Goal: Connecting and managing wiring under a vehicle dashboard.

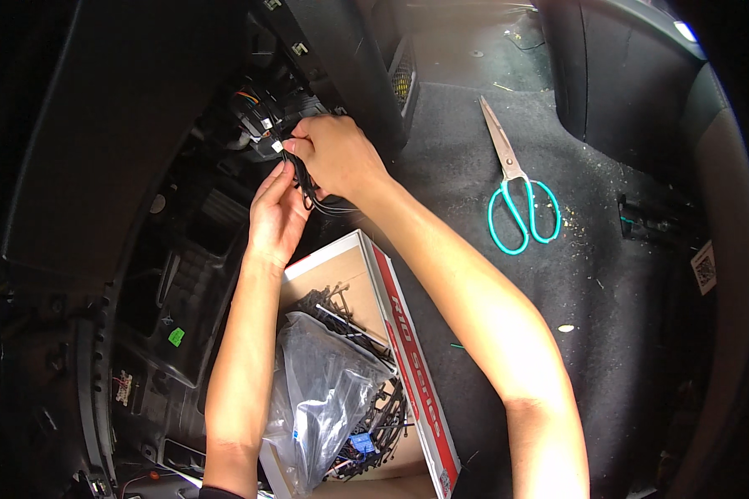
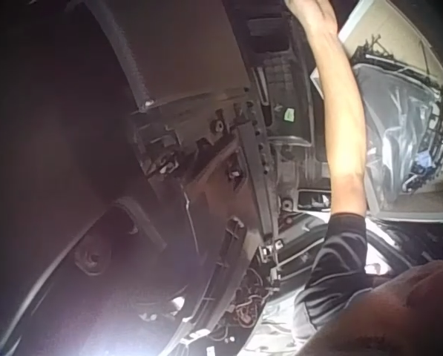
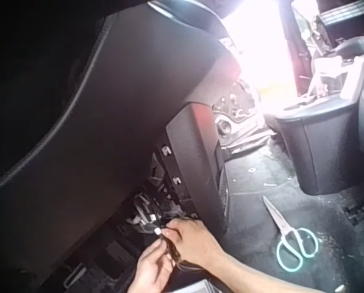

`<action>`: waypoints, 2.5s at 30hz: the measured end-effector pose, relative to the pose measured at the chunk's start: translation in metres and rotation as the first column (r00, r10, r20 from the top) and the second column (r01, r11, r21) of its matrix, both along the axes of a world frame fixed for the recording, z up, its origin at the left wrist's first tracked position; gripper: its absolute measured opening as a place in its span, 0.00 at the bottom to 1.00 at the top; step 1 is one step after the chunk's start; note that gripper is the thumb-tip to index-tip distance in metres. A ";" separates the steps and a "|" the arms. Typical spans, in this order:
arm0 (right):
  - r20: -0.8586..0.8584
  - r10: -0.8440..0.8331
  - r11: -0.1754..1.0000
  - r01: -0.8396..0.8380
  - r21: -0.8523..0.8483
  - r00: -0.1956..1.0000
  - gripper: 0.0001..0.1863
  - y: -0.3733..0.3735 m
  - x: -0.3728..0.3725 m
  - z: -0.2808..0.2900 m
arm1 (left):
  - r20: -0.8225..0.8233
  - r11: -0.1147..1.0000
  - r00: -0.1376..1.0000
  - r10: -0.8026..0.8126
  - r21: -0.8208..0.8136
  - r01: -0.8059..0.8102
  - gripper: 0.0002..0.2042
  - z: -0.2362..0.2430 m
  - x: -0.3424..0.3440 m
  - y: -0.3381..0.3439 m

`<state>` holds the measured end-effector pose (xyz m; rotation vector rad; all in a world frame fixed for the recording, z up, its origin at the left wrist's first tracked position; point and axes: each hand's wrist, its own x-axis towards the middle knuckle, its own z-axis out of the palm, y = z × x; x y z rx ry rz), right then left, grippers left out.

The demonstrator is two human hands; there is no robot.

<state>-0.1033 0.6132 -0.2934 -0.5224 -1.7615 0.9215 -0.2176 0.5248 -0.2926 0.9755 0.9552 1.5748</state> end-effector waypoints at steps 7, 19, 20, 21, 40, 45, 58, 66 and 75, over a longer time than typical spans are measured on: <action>-0.271 -0.048 0.999 0.040 -0.034 0.962 0.08 -0.019 0.024 -0.028 | -0.068 0.991 0.994 0.081 0.108 -0.073 0.12 -0.006 -0.005 0.006; -0.563 0.370 0.754 -0.593 -0.282 0.739 0.05 -0.009 0.076 -0.049 | 0.268 0.988 0.955 -0.125 0.120 0.096 0.16 -0.006 -0.012 0.004; -0.550 0.410 0.705 -0.635 -0.315 0.728 0.05 -0.009 0.077 -0.050 | 0.321 0.975 0.924 -0.206 0.143 0.167 0.17 -0.005 -0.012 0.003; -0.624 0.375 0.665 -0.668 -0.333 0.685 0.07 -0.010 0.076 -0.050 | 0.298 0.979 0.936 -0.187 0.131 0.153 0.19 -0.005 -0.013 0.005; -0.423 0.425 0.803 -0.549 -0.232 0.800 0.28 -0.021 0.038 -0.007 | 0.087 0.998 0.994 0.061 0.025 -0.064 0.12 -0.006 -0.008 0.003; -0.374 0.109 0.976 -0.171 -0.138 0.921 0.18 -0.006 0.012 -0.012 | -0.045 0.997 0.997 0.070 0.047 -0.068 0.13 -0.007 -0.012 0.004; -0.272 -0.193 0.979 0.202 0.006 0.943 0.13 -0.015 0.008 0.000 | -0.236 0.999 0.972 0.017 0.048 -0.005 0.15 0.000 0.001 -0.001; -0.354 -0.107 0.966 0.012 -0.259 0.929 0.12 -0.023 0.009 0.003 | -0.372 0.995 0.926 0.067 0.091 -0.035 0.28 0.000 0.009 0.000; -0.303 0.047 0.964 -0.124 -0.237 0.952 0.14 -0.026 0.015 0.014 | -0.478 0.991 0.868 0.134 0.090 -0.103 0.21 -0.010 -0.002 0.007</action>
